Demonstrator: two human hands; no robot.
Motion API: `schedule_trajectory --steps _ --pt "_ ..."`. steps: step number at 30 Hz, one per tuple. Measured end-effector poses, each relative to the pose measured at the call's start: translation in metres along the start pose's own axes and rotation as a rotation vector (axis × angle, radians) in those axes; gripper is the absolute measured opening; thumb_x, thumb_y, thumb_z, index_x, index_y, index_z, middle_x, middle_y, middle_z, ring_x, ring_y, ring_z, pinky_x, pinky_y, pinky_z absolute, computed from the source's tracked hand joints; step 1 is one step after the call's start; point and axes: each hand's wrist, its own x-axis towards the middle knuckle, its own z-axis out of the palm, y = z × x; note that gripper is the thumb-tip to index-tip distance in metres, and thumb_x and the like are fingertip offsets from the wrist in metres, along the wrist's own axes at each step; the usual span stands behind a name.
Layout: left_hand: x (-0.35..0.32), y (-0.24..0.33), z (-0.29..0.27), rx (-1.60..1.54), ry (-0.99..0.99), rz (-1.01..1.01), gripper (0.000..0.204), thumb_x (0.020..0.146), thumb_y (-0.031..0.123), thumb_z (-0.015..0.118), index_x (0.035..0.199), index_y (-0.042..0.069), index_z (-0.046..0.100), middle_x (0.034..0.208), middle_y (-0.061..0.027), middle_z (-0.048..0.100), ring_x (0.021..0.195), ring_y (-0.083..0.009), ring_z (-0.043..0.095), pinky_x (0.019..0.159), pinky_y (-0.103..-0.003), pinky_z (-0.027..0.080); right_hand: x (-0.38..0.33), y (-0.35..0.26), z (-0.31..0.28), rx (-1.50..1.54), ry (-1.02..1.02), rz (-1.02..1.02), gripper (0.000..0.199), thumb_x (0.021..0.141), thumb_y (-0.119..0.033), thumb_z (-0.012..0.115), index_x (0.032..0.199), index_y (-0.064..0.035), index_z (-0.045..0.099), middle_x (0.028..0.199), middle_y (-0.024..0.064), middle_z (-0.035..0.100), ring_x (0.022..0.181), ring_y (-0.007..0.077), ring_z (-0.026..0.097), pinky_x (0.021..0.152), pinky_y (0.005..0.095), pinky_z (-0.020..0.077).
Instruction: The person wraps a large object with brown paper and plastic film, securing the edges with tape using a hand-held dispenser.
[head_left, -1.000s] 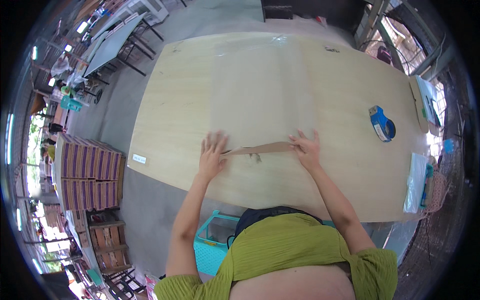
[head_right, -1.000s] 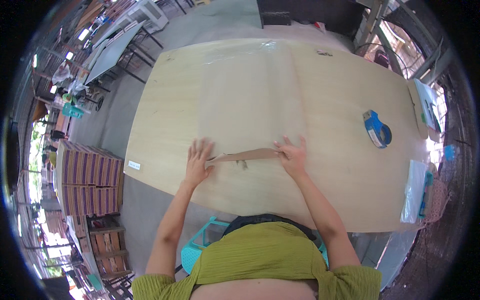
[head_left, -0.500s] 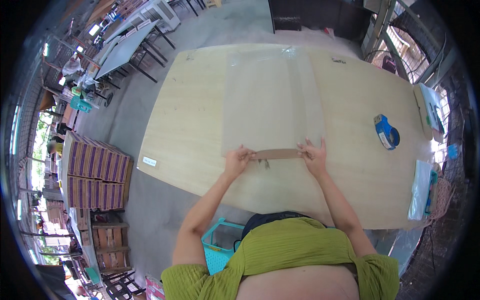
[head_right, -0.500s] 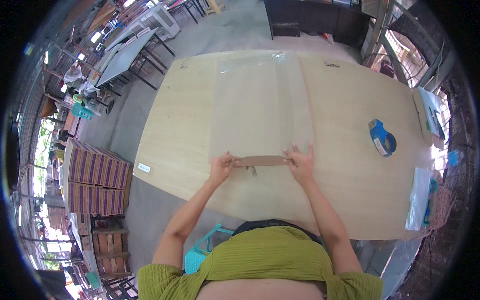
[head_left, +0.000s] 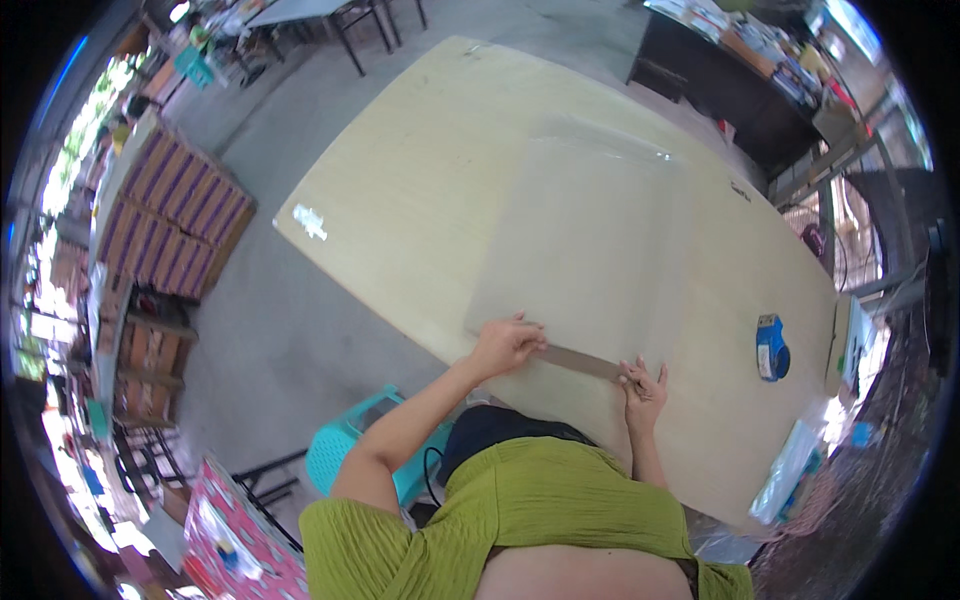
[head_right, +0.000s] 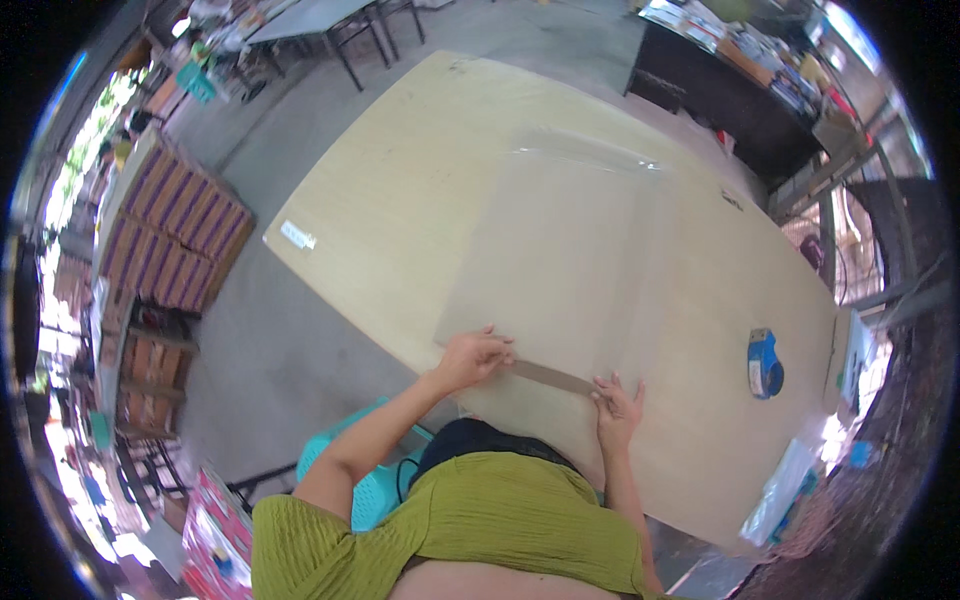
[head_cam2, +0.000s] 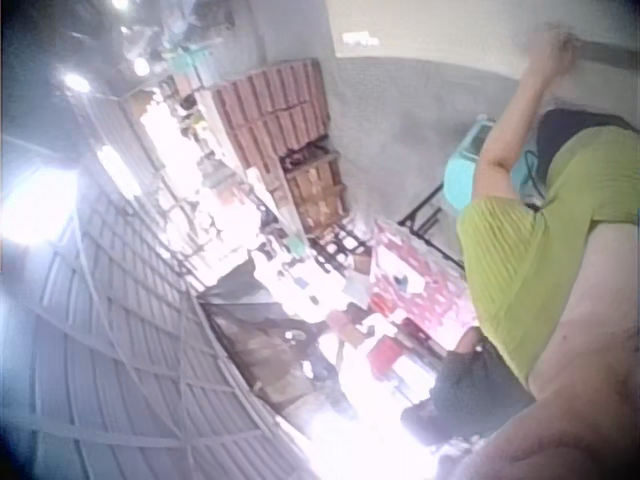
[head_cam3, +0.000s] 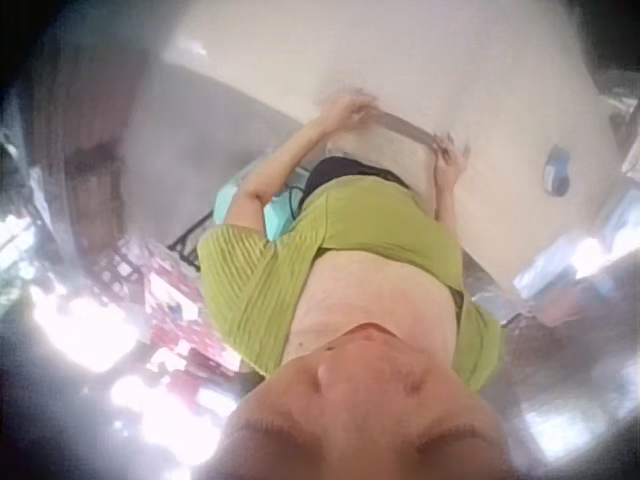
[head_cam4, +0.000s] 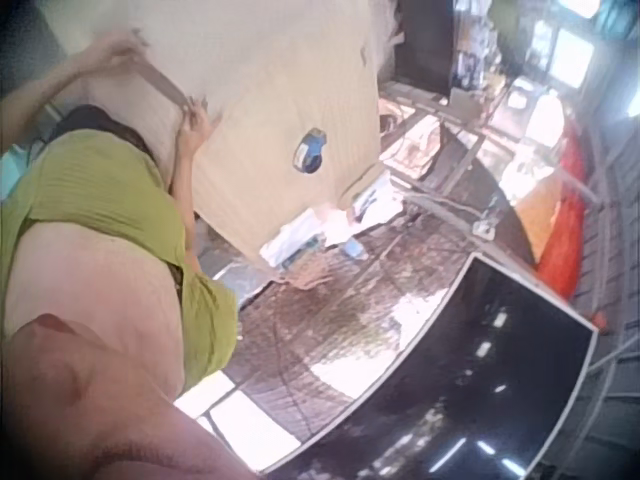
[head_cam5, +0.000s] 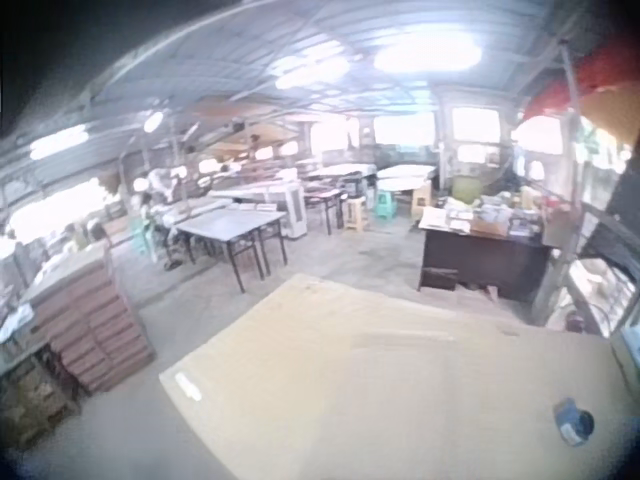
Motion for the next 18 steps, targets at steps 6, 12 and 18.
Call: schedule_trajectory --steps 6,12,18 --pt "-0.007 -0.018 0.030 -0.227 0.102 -0.236 0.030 0.077 0.036 0.078 0.093 0.010 0.076 0.084 -0.0124 0.071 0.078 -0.0330 0.067 0.074 -0.042 0.053 0.016 -0.049 -0.002 -0.358 -0.086 -0.132 0.021 0.079 -0.014 0.077 0.098 -0.0076 0.069 0.110 0.0083 0.074 0.122 0.0253 0.062 0.119 0.0543 0.0126" --pt "-0.008 -0.012 0.034 -0.252 0.133 -0.272 0.032 0.075 0.038 0.079 0.089 0.009 0.076 0.082 -0.0132 0.069 0.077 -0.0341 0.066 0.069 -0.044 0.050 0.069 -0.116 0.046 -0.719 -0.509 -0.358 0.024 0.078 -0.028 0.077 0.090 -0.0100 0.068 0.087 0.0086 0.069 0.089 0.0287 0.064 0.110 0.0583 0.0281" --pt "-0.017 -0.003 0.008 -0.061 0.026 -0.219 0.051 0.073 0.038 0.083 0.117 0.016 0.069 0.121 -0.0114 0.065 0.127 -0.0310 0.055 0.109 -0.047 0.041 0.079 -0.118 0.053 -0.725 -0.663 -0.478 0.028 0.079 -0.032 0.077 0.068 -0.0090 0.065 0.063 0.0070 0.060 0.069 0.0281 0.061 0.111 0.0593 0.0262"
